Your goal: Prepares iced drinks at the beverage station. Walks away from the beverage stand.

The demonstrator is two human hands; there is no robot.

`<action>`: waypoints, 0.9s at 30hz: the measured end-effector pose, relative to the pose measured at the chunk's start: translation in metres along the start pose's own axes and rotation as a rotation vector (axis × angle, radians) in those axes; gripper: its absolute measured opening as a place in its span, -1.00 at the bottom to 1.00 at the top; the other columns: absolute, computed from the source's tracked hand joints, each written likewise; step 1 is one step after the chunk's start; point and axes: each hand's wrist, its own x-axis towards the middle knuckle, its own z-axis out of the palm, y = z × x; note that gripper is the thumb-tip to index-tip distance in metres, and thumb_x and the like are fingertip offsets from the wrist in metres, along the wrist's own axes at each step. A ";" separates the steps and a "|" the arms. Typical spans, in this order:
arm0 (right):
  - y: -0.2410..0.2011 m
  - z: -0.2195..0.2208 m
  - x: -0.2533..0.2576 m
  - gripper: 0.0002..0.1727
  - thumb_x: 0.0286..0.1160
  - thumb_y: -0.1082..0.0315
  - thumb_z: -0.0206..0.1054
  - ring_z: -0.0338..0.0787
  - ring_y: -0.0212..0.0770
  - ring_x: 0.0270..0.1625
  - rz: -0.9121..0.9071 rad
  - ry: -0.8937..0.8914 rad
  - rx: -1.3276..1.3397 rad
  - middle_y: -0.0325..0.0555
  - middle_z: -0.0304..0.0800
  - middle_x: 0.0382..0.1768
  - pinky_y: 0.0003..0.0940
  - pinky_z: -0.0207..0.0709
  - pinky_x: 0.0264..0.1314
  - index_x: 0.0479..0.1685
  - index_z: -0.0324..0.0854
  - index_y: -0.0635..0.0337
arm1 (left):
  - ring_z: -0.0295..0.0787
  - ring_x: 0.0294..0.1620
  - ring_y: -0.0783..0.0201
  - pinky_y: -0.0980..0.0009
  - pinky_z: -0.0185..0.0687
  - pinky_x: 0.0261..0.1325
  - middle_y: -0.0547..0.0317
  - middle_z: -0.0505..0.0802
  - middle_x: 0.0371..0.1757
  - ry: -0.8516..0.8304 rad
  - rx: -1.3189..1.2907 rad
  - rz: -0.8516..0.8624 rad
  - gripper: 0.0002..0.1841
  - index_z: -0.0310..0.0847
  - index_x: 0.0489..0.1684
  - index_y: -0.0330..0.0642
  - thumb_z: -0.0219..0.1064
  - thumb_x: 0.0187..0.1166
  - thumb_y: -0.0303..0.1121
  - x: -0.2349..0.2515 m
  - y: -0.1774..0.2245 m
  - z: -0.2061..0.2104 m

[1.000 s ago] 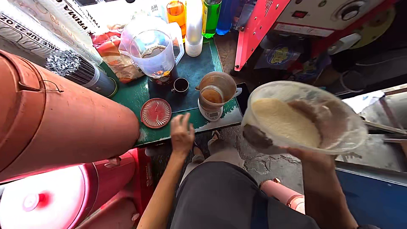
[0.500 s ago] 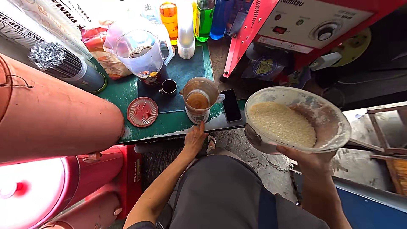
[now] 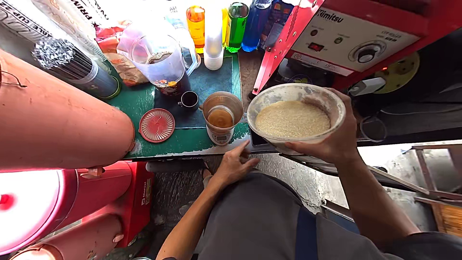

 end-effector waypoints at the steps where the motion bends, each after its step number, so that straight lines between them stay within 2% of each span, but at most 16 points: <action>1: 0.001 0.001 0.007 0.45 -0.44 -0.25 0.82 0.60 -0.22 0.54 -0.003 -0.029 -0.035 0.05 0.60 0.48 -0.22 0.54 0.61 0.69 0.16 0.28 | 0.86 0.17 0.22 0.26 0.83 0.22 -0.08 0.82 0.27 -0.032 -0.099 0.025 -0.23 0.32 0.68 -0.39 0.44 0.58 -0.07 0.007 0.013 0.002; 4: -0.002 0.006 0.027 0.43 -0.41 -0.30 0.76 0.64 -0.23 0.49 -0.038 -0.106 -0.132 0.06 0.63 0.43 -0.24 0.57 0.55 0.68 0.18 0.27 | 0.77 0.39 0.13 0.21 0.83 0.31 -0.21 0.64 0.53 0.000 -0.323 0.071 -0.09 0.14 0.74 -0.44 0.55 0.47 -0.12 0.019 0.032 0.008; 7: -0.007 0.012 0.041 0.40 -0.36 -0.36 0.71 0.69 -0.16 0.43 -0.087 -0.152 -0.230 0.10 0.67 0.39 -0.14 0.61 0.47 0.68 0.21 0.27 | 0.69 0.49 0.08 0.15 0.82 0.36 -0.19 0.54 0.61 0.050 -0.476 0.116 0.02 0.00 0.80 -0.36 0.59 0.42 -0.10 0.022 0.037 0.009; 11: -0.019 0.016 0.056 0.38 -0.36 -0.41 0.67 0.74 -0.11 0.36 -0.091 -0.219 -0.323 0.08 0.70 0.34 -0.07 0.65 0.38 0.67 0.26 0.20 | 0.68 0.49 0.07 0.11 0.79 0.41 -0.15 0.61 0.55 0.039 -0.614 0.131 -0.04 0.05 0.76 -0.36 0.58 0.44 -0.11 0.026 0.040 0.007; 18: -0.032 0.018 0.067 0.36 -0.42 -0.39 0.66 0.77 -0.05 0.28 -0.044 -0.287 -0.402 0.08 0.72 0.29 0.04 0.66 0.27 0.65 0.28 0.16 | 0.71 0.46 0.08 0.16 0.78 0.40 -0.17 0.63 0.53 -0.015 -0.672 0.109 -0.07 0.09 0.74 -0.39 0.57 0.45 -0.13 0.027 0.044 0.003; 27: -0.039 0.022 0.075 0.37 -0.45 -0.37 0.67 0.77 -0.03 0.29 -0.023 -0.320 -0.427 0.07 0.73 0.29 0.07 0.66 0.26 0.66 0.27 0.13 | 0.70 0.47 0.08 0.16 0.80 0.37 -0.16 0.61 0.56 -0.017 -0.709 0.084 -0.04 0.04 0.76 -0.36 0.59 0.43 -0.18 0.027 0.047 -0.001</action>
